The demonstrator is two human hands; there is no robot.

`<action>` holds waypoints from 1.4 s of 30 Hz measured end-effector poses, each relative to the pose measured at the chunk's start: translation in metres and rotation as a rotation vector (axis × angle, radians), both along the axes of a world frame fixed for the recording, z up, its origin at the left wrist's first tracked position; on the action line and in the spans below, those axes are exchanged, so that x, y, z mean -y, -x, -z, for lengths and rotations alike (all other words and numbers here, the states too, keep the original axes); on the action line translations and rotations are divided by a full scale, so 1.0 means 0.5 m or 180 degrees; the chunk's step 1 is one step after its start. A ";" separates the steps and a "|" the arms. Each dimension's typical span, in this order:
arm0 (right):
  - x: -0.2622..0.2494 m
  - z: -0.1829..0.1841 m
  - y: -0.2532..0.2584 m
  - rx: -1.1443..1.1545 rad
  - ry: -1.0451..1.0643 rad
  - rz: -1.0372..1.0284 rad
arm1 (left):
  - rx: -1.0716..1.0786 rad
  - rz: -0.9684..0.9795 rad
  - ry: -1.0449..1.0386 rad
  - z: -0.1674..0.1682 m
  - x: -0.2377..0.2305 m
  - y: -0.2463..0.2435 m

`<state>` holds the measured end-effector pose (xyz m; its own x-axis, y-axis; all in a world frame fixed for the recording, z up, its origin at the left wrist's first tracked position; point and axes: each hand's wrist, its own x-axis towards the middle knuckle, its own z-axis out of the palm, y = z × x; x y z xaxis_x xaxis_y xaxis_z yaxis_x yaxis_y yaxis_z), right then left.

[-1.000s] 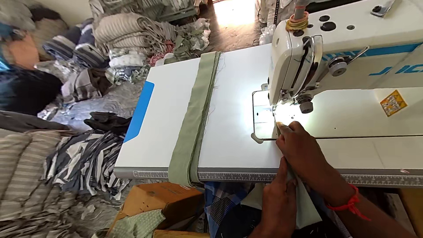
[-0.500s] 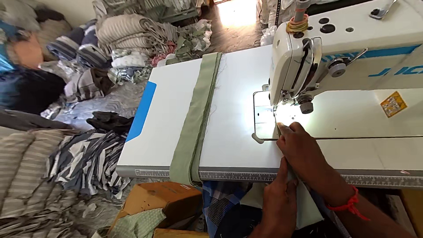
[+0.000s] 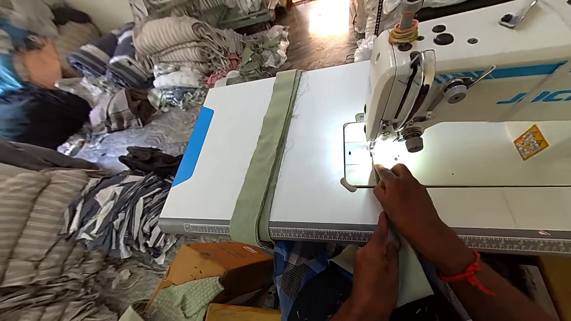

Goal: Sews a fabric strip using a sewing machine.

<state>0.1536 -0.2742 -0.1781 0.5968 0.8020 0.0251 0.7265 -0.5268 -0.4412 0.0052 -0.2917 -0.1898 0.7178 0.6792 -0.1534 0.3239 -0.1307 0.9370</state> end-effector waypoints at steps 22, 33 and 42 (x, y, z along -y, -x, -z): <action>0.005 -0.002 0.001 0.0066 0.0002 -0.0025 | -0.0086 0.0003 -0.0189 0.002 -0.001 0.001; 0.025 -0.005 0.009 0.0185 -0.0121 -0.0167 | 0.0007 0.0000 -0.0240 0.011 0.002 0.006; 0.017 -0.006 0.007 0.0103 -0.0067 -0.0099 | 0.0035 -0.0019 -0.0169 0.007 0.002 0.005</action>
<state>0.1500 -0.2826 -0.1751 0.5703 0.8192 0.0611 0.7564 -0.4947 -0.4278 0.0027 -0.2925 -0.1934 0.7151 0.6904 -0.1091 0.3145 -0.1784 0.9323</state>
